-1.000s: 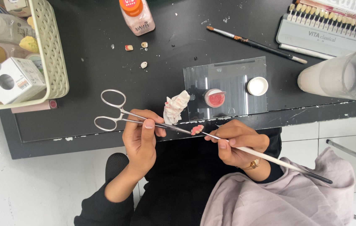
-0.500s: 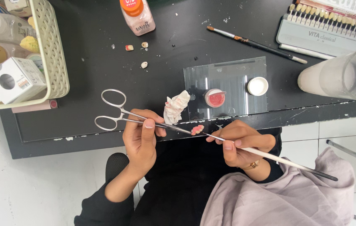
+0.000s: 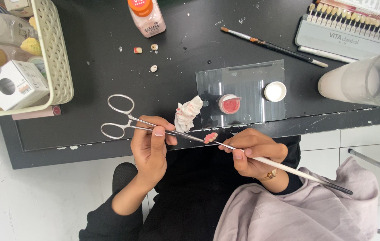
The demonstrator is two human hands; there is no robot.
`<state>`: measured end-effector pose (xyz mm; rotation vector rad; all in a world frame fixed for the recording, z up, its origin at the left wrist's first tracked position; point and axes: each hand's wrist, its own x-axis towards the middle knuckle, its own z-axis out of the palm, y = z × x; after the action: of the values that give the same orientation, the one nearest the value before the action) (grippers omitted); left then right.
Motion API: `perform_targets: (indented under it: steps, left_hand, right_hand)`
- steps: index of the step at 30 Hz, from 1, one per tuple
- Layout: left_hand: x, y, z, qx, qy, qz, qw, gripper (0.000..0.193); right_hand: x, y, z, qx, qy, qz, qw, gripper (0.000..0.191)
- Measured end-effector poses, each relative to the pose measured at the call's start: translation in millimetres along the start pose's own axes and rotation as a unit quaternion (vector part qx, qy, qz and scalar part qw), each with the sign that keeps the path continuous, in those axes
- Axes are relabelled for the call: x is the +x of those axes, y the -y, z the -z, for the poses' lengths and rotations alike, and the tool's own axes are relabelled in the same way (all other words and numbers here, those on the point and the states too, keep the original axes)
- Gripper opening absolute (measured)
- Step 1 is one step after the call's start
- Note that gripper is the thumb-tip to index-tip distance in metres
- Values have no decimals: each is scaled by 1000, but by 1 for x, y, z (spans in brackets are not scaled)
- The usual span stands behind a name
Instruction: The person holds a partial denture framework with locking forceps in one hand and uses a brush in the other to pick up pink acrylic powder and liquid, applying the material onto the denture teeth area. They repeatedly dip the brush into the powder dappen dish and work the material onto the prosthesis throughout the episode.
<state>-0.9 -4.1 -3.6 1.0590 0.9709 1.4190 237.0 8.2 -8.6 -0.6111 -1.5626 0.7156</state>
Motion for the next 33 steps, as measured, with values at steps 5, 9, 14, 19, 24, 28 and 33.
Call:
perform_targets:
  steps: [5, 9, 14, 19, 24, 28, 33]
  left_hand:
    - [1, 1, 0, 1, 4, -1, 1000, 19]
    - [1, 2, 0, -2, 0, -1, 1000, 19]
    - [0, 2, 0, -3, -3, 1, 1000, 19]
    - [0, 1, 0, -2, -5, 4, 1000, 20]
    - [0, 1, 0, -12, -11, -7, 1000, 21]
    - [2, 4, -2, -71, -27, -49, 996, 19]
    - [2, 4, -4, -79, -49, -52, 994, 18]
  right_hand:
    - [-1, 0, 1, -9, 0, -4, 1000, 25]
    - [-2, 0, 1, -8, -5, -8, 1000, 23]
    - [-3, 0, 1, -8, -5, -10, 1000, 24]
    - [-5, -1, 2, 28, -7, -9, 1000, 24]
    - [-4, 0, 2, 29, -19, -8, 999, 23]
    - [5, 5, -1, -32, 43, -42, 998, 24]
    - [23, 17, -10, -189, 133, -109, 967, 21]
